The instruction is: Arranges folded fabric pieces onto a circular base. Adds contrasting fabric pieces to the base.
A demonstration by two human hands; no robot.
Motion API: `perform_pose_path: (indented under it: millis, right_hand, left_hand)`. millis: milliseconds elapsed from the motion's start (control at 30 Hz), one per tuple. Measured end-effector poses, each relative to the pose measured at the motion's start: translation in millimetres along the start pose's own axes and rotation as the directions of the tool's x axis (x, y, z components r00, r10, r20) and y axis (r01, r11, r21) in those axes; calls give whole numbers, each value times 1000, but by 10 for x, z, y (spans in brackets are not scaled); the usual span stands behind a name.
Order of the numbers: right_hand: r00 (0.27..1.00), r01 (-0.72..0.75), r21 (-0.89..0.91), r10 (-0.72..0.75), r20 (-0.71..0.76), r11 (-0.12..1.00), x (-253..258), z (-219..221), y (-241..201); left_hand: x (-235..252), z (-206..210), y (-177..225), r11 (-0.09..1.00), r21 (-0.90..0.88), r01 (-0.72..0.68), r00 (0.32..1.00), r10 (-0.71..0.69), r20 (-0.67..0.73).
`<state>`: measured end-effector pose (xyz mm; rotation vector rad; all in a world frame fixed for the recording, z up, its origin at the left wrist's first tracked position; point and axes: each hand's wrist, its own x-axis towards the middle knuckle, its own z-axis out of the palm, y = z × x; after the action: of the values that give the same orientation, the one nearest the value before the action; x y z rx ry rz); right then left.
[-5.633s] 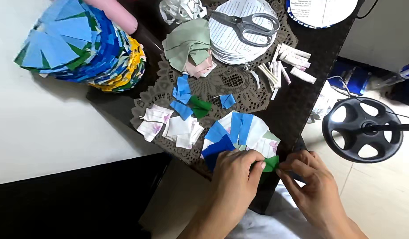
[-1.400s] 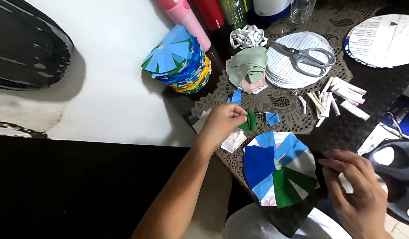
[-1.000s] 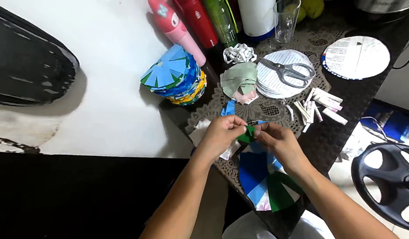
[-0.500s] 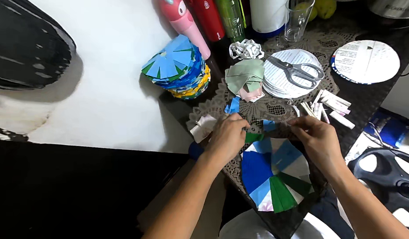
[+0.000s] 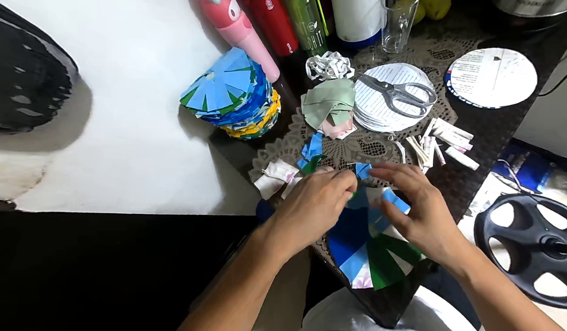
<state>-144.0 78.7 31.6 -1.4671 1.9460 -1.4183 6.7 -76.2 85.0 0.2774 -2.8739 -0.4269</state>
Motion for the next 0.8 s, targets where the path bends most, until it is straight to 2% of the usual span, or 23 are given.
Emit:
perform_pose_path:
  millis: [100,233,333,400,433,467,533,600,667,733,800]
  right_hand:
    - [992,70,-33,-66,108,997,19,-21,-68]
    - [976,113,-22,-107,192,993,-19,-84,-123]
    - [978,128,-18,-123,167,992,-95,-122,-138]
    - [992,61,42,-65,110,997,-183,-133,-179]
    - [997,1,115,-10,79,993,-228,-137,-210]
    - [998,-54,212,44,52,976,-272,-141,-238]
    - [992,-122,404,129,12,907,-370,-134,-278]
    - [983,-142,492,181,-32,859,-464,-113,-297]
    - [977,-134,523,202,-75,842,-537,-91,-311]
    - [973,-107,513,197,-124,852,-600,-58,-320]
    - [968,-77,469,179,-177,880,-671,-11,-327]
  left_hand:
    - [-37,-55,173,991,40,-128,990,130,-46]
    - [-97,-101,350,981,71,-180,982,183,-40]
    - [-155,-71,434,997,-34,-69,994,66,-86]
    - [-201,32,449,953,-294,71,985,-113,-130]
    - [-224,108,454,866,-484,128,971,-209,-118]
    - [-247,190,474,726,-668,165,953,-292,-82]
    - [-299,334,566,348,-914,207,915,-399,55]
    - [-354,444,702,-24,-973,229,860,-463,214]
    - [-377,498,854,-331,-923,197,785,-511,350]
    - [-378,526,966,-489,-861,138,732,-536,421]
    - [-370,559,1044,-518,-852,78,705,-575,414]
